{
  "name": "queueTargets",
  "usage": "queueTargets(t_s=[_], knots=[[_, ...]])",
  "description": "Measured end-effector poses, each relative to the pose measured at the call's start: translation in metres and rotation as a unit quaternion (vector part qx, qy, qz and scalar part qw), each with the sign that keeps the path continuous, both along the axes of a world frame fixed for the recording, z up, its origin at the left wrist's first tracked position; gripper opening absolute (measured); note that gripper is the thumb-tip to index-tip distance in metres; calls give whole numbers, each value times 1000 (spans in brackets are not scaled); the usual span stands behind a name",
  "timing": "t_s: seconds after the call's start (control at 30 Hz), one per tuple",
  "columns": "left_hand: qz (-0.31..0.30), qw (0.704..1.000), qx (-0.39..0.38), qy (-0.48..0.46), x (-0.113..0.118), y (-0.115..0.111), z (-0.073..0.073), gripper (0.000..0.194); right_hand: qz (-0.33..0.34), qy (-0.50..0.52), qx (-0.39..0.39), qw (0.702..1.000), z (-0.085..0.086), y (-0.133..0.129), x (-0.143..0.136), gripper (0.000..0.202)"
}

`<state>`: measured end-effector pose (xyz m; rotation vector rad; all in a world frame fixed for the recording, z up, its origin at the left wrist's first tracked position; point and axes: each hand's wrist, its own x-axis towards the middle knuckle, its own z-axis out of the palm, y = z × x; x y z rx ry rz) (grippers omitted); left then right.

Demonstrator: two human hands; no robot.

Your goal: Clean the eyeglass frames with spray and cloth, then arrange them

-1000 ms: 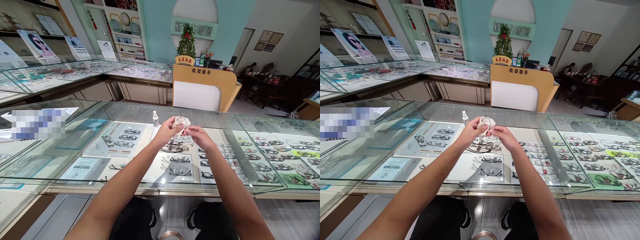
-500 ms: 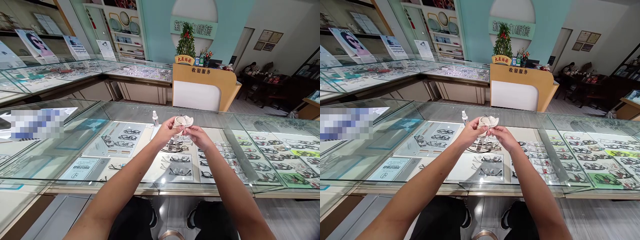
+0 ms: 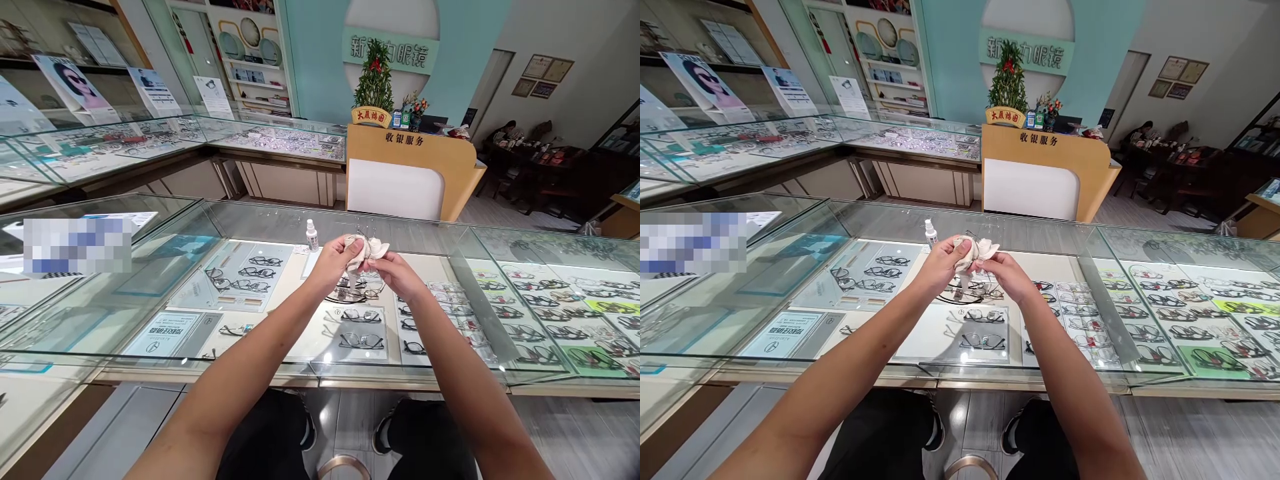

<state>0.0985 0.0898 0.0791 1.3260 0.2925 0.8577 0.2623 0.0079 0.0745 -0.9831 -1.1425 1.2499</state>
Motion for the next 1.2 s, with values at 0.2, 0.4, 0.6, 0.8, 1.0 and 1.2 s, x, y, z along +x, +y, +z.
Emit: queueTargets(t_s=[0.2, 0.4, 0.6, 0.8, 1.0, 1.2], knots=[[-4, 999, -52, -14, -4, 7, 2, 47, -52, 24, -3, 998, 0, 0, 3, 29], [-20, 999, -43, -12, -1, 5, 0, 55, -46, 39, -18, 998, -4, 4, -1, 28], [22, 999, -44, -24, 3, 2, -4, 51, -43, 38, -12, 998, -3, 3, -7, 34], [-13, 999, -28, -26, 0, 9, -4, 50, -44, 37, -6, 998, -1, 2, -4, 29], [-43, 998, -45, -19, -4, 11, -1, 55, -37, 67, -10, 997, -6, 5, 2, 30], [10, 999, -49, -15, 1, 6, -4, 52, -40, 49, -9, 998, -9, 6, -7, 29]])
